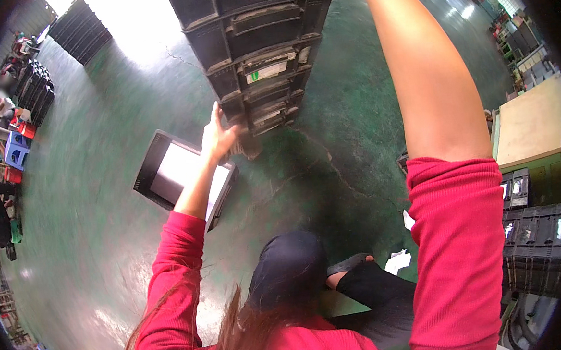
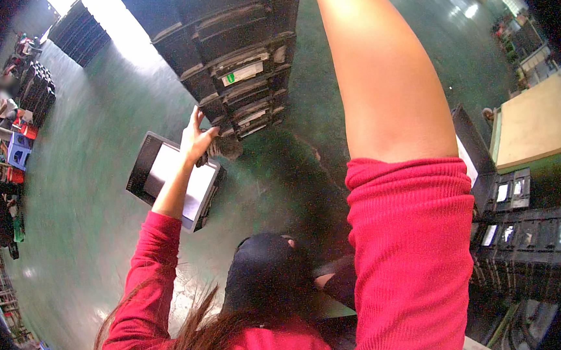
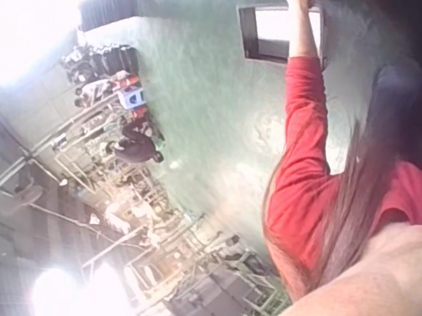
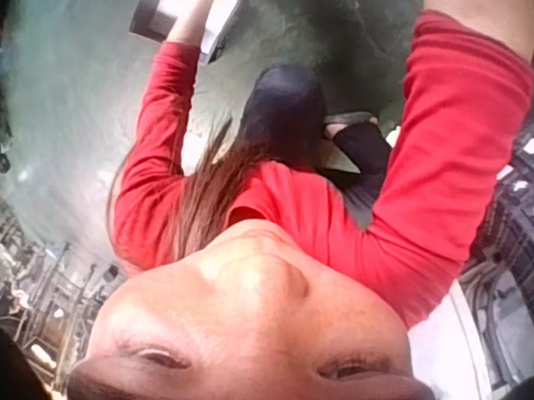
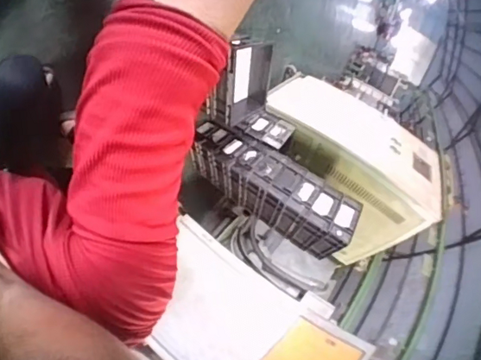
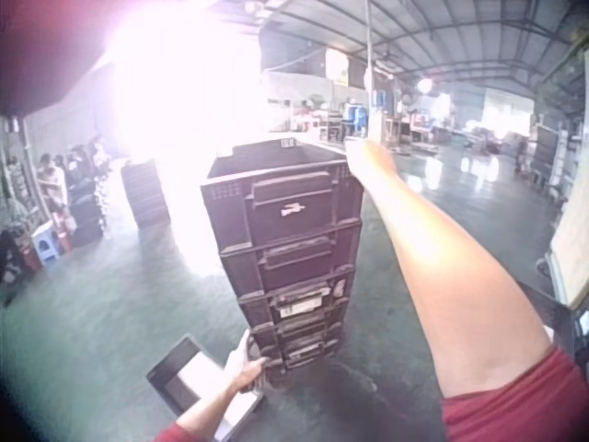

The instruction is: The person sits on the floor and wipes the interior of black plastic crates using a cloth. They pick up crates from a stack, wipe them, and place them back. The person also handles a white paper or label, briefly inspecting it before continuing to clean the crates.

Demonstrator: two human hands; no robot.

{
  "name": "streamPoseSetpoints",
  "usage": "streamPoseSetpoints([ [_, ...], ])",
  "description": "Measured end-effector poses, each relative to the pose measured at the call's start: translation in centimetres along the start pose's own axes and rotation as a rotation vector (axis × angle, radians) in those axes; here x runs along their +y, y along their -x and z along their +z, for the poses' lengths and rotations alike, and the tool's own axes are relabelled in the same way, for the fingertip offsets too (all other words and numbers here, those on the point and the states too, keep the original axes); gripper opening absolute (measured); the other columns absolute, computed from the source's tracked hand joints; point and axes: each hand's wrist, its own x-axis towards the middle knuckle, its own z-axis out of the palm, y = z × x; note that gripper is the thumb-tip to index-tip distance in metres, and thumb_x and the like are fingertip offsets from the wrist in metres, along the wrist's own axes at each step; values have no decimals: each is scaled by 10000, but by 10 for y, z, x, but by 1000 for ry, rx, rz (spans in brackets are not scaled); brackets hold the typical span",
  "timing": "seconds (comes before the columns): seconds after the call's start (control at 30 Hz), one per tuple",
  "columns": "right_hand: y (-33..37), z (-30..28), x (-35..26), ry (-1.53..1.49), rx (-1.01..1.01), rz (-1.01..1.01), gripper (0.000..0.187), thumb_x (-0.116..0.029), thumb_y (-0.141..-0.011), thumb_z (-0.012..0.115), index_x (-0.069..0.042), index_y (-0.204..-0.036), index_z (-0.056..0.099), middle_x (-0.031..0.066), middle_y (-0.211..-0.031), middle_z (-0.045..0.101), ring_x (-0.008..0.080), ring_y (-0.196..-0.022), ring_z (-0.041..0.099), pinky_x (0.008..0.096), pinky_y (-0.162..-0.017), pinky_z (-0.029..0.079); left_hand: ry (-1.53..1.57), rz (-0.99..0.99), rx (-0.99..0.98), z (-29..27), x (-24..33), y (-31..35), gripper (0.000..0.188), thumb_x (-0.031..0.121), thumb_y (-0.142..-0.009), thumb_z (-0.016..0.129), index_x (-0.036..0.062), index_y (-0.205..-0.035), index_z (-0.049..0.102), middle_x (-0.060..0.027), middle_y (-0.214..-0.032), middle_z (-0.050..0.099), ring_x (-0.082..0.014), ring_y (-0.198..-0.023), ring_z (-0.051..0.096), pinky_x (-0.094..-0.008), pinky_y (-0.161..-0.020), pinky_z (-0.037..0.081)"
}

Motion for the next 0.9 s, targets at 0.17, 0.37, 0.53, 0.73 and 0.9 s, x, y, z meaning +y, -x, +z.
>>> streamPoseSetpoints([
  [0.17,-2,-3,3,-118,-110,66,430,-332,-822,401,2,-958,636,261,-1000,600,397,-984,569,435,-836,446,-79,-565,-117,49,-31,-3,882,319,-655,710,-91,-1297,266,-296,-1084,557,-374,-987,580,-393,-824,473],
  [0.37,-5,-13,-2,-45,-142,-90,404,-321,-835,432,6,-963,632,247,-993,610,383,-981,576,442,-841,445,-179,-409,183,102,-53,-13,906,421,-669,752,112,-1324,209,-232,-957,621,-396,-891,610,-432,-759,480],
  [0.53,12,-16,29,-40,183,-145,446,-374,-852,448,17,-1013,593,254,-1031,587,375,-1016,555,436,-845,438,-374,-486,214,145,-39,-38,862,510,-747,640,84,-1345,189,-220,-930,629,-391,-875,609,-458,-768,472],
  [0.73,89,-103,202,273,-21,-260,434,-380,-867,490,-21,-1100,559,188,-1077,574,292,-1012,549,373,-873,416,-485,-437,236,174,-45,-105,861,635,-719,582,77,-1279,240,-221,-914,631,-378,-886,615,-466,-772,475],
  [0.9,255,-143,326,403,-100,-137,258,-293,-895,488,-99,-1035,585,110,-949,578,282,-842,592,373,-722,472,-458,-388,264,189,-65,-149,854,698,-678,564,81,-1204,294,-229,-940,628,-400,-882,613,-477,-768,479],
])
